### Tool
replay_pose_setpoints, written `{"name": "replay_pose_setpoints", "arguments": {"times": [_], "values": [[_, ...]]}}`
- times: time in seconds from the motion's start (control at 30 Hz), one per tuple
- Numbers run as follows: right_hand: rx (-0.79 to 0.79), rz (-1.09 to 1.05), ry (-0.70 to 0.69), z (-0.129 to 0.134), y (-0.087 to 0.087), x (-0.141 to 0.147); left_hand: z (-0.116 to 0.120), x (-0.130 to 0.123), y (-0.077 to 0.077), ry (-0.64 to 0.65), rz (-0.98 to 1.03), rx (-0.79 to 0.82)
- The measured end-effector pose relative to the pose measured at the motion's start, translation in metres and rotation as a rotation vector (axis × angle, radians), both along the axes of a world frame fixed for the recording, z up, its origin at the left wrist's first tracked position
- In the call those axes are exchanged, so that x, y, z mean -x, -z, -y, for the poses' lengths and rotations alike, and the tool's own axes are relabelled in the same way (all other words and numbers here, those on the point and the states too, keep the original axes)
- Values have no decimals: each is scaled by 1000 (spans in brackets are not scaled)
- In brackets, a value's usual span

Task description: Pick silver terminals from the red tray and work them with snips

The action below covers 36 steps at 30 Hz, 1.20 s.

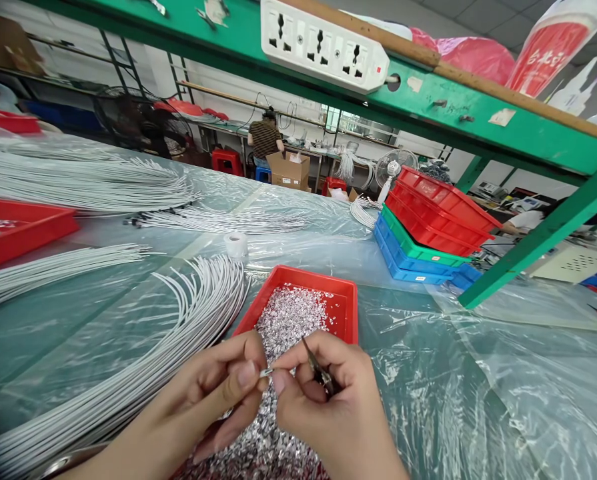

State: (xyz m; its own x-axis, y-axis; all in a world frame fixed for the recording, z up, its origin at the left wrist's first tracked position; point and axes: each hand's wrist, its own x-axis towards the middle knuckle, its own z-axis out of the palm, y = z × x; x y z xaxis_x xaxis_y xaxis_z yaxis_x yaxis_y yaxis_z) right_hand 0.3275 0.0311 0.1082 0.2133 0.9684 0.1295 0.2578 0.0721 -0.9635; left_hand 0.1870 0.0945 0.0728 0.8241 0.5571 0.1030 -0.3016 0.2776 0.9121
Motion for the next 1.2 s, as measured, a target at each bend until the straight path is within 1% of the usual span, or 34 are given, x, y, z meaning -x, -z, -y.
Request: {"name": "replay_pose_setpoints", "arguments": {"times": [0.3,0.57,0.73,0.9,1.03,1.1,1.2], "values": [[33,-79,-22,1,0,1,0,4,-1,49,12,30],[63,-89,-6,4,-3,5,-1,3,1,85,23,83],[67,-88,-15,4,-3,0,-3,7,-1,121,34,109],[5,9,3,4,0,-8,-7,12,-7,23,33,47],[-59,115,158,0,5,-13,-9,12,-8,-47,-12,-91],[-114,173,196,-3,8,-16,-7,12,-8,-107,-53,-168],[-165,214,227,-8,9,-21,-2,13,-9,-208,-138,-239]]}}
